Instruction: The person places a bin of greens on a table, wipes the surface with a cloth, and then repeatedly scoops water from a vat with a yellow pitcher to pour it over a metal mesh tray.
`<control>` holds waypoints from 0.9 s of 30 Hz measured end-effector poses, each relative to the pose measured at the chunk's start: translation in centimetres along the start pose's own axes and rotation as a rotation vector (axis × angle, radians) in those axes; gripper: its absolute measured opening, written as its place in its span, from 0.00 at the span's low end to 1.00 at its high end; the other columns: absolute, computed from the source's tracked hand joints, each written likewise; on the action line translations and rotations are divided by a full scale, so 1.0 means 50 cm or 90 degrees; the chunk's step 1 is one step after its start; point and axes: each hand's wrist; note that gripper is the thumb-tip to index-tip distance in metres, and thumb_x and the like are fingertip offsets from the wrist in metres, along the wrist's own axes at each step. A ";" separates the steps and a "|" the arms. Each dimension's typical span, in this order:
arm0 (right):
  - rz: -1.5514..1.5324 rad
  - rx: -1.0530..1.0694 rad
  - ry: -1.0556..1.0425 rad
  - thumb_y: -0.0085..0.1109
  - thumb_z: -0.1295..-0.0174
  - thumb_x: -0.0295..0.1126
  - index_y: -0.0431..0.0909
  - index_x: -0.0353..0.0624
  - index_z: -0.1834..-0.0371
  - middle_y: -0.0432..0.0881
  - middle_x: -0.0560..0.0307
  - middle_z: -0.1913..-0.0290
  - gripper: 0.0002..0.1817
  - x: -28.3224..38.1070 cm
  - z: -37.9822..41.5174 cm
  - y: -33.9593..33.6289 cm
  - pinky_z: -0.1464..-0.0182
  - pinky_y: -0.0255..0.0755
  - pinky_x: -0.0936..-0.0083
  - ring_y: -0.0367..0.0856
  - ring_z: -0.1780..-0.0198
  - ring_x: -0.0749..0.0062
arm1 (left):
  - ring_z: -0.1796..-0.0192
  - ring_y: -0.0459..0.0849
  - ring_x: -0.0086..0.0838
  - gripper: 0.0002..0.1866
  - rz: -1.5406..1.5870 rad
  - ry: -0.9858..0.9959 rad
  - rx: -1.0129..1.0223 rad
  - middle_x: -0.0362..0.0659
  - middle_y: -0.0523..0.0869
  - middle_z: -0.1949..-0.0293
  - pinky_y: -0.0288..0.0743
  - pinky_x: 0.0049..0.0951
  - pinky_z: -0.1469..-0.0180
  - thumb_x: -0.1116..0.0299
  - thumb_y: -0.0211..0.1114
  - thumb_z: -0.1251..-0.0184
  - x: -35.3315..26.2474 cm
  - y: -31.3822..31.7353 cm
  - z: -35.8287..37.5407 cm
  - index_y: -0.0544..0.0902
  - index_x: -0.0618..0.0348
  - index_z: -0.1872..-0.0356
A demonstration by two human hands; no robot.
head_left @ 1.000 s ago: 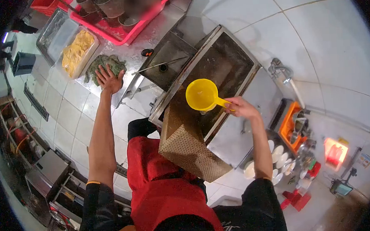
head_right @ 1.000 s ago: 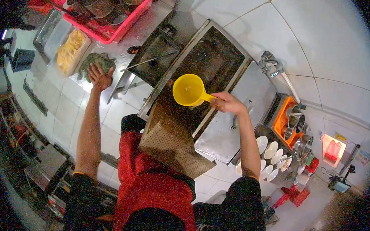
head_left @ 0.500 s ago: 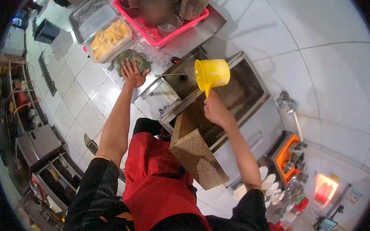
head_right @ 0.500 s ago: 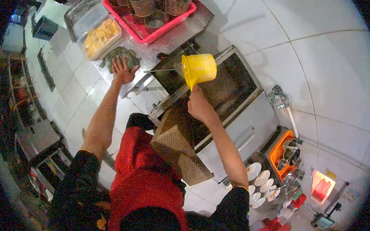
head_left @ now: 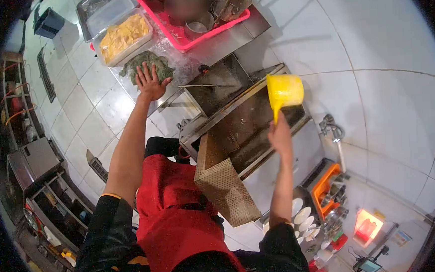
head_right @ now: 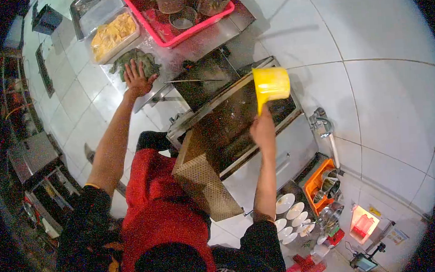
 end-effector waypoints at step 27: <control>0.175 0.525 -0.017 0.56 0.48 0.36 0.69 0.44 0.38 0.74 0.46 0.42 0.30 -0.362 -0.058 0.327 0.43 0.67 0.66 0.72 0.42 0.56 | 0.27 0.25 0.55 0.50 -0.004 0.009 -0.008 0.57 0.31 0.27 0.22 0.55 0.30 0.29 0.39 0.39 0.006 0.031 -0.016 0.40 0.56 0.27</control>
Point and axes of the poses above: each hand's wrist, its own z-axis away from the middle knuckle, its own y-axis out of the palm, x = y × z
